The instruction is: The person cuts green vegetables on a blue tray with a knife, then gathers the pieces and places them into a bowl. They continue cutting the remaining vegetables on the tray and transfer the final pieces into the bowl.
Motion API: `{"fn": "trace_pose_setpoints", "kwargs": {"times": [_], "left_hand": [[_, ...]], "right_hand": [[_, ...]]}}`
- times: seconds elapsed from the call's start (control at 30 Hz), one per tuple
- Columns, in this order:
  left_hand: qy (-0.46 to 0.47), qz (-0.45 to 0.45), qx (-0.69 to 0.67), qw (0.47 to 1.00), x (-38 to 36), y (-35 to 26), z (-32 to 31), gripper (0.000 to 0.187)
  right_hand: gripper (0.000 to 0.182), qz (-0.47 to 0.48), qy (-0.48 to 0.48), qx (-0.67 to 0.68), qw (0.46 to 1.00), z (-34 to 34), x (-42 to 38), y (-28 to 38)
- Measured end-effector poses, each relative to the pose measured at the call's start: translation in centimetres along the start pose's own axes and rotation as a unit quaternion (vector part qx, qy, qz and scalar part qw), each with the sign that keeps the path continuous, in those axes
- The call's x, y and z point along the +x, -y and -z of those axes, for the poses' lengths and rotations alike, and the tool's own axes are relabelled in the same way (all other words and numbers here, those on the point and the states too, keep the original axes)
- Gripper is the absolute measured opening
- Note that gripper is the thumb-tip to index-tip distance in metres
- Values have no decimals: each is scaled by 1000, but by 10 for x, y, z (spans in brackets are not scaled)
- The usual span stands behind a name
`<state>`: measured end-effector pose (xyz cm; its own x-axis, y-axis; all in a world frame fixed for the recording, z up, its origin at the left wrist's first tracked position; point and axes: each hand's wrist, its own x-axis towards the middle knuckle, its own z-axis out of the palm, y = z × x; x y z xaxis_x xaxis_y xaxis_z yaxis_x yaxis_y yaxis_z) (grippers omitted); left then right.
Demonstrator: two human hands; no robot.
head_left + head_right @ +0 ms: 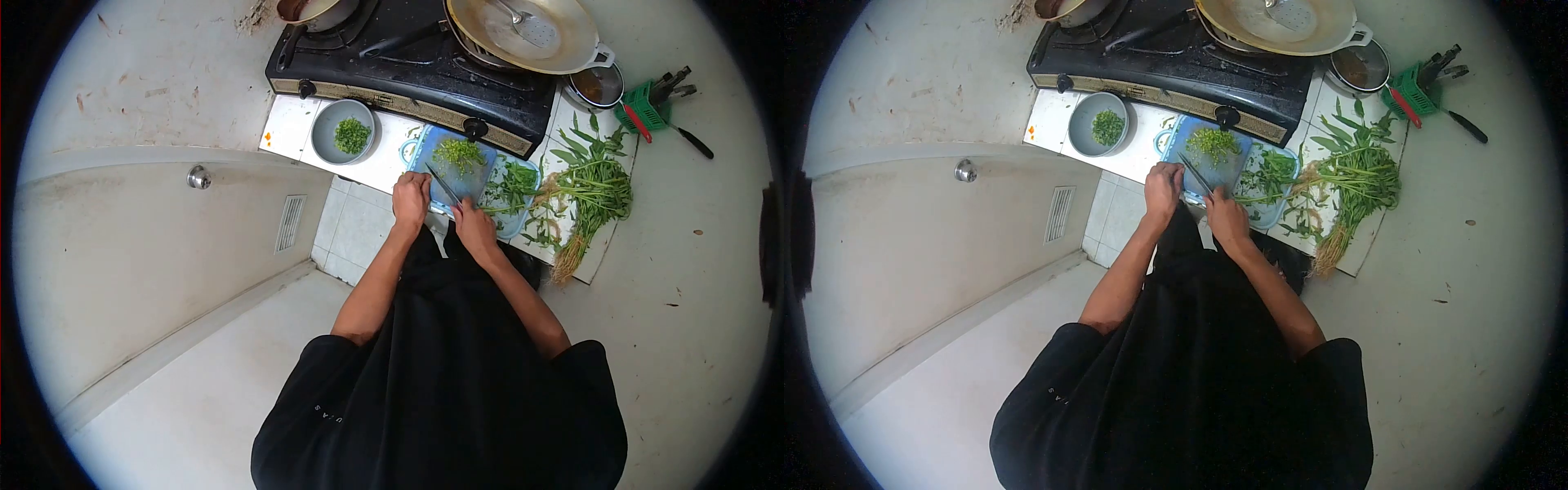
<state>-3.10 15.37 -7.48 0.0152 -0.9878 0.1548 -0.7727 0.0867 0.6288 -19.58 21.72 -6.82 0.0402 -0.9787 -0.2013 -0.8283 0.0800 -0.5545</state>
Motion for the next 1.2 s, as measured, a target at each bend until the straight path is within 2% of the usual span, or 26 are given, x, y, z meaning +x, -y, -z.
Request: {"fn": "trace_pose_setpoints", "kwargs": {"times": [0.2,0.4,0.5,0.8,1.1,1.2], "left_hand": [[-1,-9,-12,1000,1,-2,3,10],[9,-9,-9,1000,0,0,2,10],[-7,-14,-14,1000,-3,2,-2,11],[-2,21,-36,999,-2,-3,3,11],[2,50,-39,998,-4,-1,0,12],[3,32,-38,999,-6,-1,-2,12]], "right_hand": [[31,-20,7,-64,998,-4,-1,6],[30,-42,8,-61,997,-10,26,15],[31,-24,-13,-48,998,-7,39,19],[32,17,-12,-16,1000,-5,9,7],[33,-4,4,-55,998,-13,10,9],[32,-21,20,-60,998,-19,27,15]]}}
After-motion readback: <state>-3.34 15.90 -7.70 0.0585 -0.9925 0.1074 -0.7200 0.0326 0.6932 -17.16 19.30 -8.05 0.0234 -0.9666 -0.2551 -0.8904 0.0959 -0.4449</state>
